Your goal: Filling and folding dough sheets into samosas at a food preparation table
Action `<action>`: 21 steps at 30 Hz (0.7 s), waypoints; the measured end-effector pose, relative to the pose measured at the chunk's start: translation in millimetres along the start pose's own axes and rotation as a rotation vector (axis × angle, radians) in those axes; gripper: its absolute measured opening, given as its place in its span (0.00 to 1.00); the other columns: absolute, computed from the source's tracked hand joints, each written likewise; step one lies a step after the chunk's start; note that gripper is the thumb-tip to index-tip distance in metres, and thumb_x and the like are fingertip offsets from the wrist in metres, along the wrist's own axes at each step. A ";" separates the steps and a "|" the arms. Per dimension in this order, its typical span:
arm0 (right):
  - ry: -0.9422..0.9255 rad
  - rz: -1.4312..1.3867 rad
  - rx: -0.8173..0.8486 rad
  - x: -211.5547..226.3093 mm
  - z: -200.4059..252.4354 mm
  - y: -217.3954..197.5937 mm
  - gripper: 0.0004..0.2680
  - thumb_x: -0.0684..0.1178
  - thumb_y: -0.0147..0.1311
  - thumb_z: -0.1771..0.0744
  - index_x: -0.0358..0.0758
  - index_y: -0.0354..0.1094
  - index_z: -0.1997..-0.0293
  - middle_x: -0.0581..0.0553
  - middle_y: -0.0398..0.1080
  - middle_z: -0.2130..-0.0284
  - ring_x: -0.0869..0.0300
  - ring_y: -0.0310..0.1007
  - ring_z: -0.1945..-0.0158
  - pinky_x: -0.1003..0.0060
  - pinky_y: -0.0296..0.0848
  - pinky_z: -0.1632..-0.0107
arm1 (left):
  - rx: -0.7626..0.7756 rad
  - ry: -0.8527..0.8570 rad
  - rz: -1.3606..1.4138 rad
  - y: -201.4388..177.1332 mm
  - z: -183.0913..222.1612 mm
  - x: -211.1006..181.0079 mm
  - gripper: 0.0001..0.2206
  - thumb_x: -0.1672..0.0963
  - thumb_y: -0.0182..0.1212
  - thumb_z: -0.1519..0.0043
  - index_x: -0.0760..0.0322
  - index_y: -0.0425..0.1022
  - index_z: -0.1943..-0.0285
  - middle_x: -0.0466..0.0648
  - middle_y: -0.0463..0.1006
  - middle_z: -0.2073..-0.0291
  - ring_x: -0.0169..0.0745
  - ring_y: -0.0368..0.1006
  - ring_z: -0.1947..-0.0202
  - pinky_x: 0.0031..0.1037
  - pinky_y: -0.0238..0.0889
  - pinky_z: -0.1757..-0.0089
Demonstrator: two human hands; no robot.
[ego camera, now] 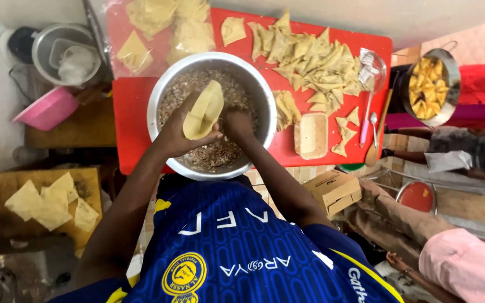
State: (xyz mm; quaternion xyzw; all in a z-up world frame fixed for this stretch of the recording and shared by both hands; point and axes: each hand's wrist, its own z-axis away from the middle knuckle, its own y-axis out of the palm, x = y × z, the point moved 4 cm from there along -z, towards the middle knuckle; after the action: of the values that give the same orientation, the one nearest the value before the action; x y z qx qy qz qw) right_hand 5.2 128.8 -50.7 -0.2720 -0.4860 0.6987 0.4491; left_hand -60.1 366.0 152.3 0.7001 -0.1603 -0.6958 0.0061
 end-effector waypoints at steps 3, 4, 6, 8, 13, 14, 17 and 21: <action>0.123 -1.010 -0.269 -6.4 8.7 -61.0 0.13 0.46 0.73 0.33 0.29 0.80 0.47 0.29 0.79 0.64 0.44 0.86 0.71 0.55 0.81 0.66 | -0.055 0.012 -0.138 -11.9 1.6 -5.0 0.43 0.60 0.86 0.45 0.71 0.67 0.19 0.68 0.80 0.36 0.54 0.76 0.36 0.50 0.69 0.37; 0.110 -1.011 -0.263 9.5 20.3 -105.1 0.13 0.46 0.73 0.33 0.29 0.80 0.47 0.29 0.79 0.64 0.44 0.86 0.71 0.55 0.81 0.66 | -0.068 0.012 -0.142 -11.0 -1.1 -5.9 0.43 0.60 0.86 0.45 0.71 0.67 0.19 0.68 0.80 0.36 0.54 0.76 0.36 0.50 0.69 0.37; 0.198 -1.839 -0.367 36.0 52.3 -185.4 0.11 0.50 0.63 0.27 0.38 0.70 0.41 0.42 0.77 0.63 0.58 0.82 0.68 0.65 0.79 0.60 | -0.025 0.020 -0.219 -5.5 -3.1 -7.8 0.43 0.57 0.85 0.43 0.69 0.66 0.18 0.69 0.78 0.33 0.64 0.75 0.32 0.52 0.67 0.34; 0.003 -1.612 -0.340 16.5 62.6 -194.8 0.20 0.46 0.75 0.34 0.38 0.71 0.37 0.42 0.76 0.54 0.56 0.78 0.53 0.61 0.75 0.45 | 0.005 0.015 -0.224 -4.5 -1.0 7.2 0.48 0.55 0.87 0.46 0.72 0.61 0.16 0.74 0.73 0.30 0.73 0.71 0.30 0.58 0.64 0.33; -0.524 -0.951 -0.659 50.3 93.4 -330.9 0.21 0.43 0.82 0.38 0.30 0.78 0.42 0.29 0.81 0.46 0.35 0.83 0.42 0.43 0.80 0.39 | 0.113 -0.134 -0.281 17.0 -19.8 -31.8 0.54 0.52 0.90 0.49 0.85 0.59 0.19 0.82 0.74 0.33 0.84 0.73 0.31 0.64 0.64 0.32; -0.526 -0.963 -0.678 50.3 97.1 -333.0 0.19 0.43 0.82 0.38 0.30 0.78 0.44 0.31 0.82 0.49 0.38 0.85 0.46 0.46 0.81 0.43 | 0.104 -0.100 -0.213 22.4 -23.9 -37.3 0.47 0.53 0.88 0.48 0.78 0.66 0.21 0.75 0.80 0.41 0.72 0.78 0.38 0.56 0.70 0.39; -0.557 -0.962 -0.701 54.7 105.4 -349.9 0.17 0.43 0.81 0.37 0.30 0.79 0.48 0.33 0.83 0.54 0.41 0.86 0.52 0.49 0.83 0.47 | 0.033 0.007 -0.247 29.1 -32.6 -31.8 0.36 0.56 0.85 0.48 0.72 0.76 0.29 0.69 0.86 0.51 0.69 0.83 0.46 0.52 0.75 0.45; -0.590 -0.835 -0.710 53.8 105.8 -353.9 0.11 0.44 0.79 0.35 0.36 0.81 0.53 0.40 0.83 0.57 0.43 0.86 0.55 0.53 0.83 0.49 | -0.038 0.180 -0.266 30.7 -44.3 -33.3 0.21 0.56 0.84 0.43 0.60 0.86 0.41 0.56 0.87 0.56 0.66 0.84 0.48 0.45 0.73 0.44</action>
State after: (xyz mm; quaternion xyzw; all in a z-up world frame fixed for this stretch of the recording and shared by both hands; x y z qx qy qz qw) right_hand 23.2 174.7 319.3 0.0128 -0.8576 0.3056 0.4136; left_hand -22.8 335.1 193.2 0.7744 -0.0516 -0.6279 -0.0584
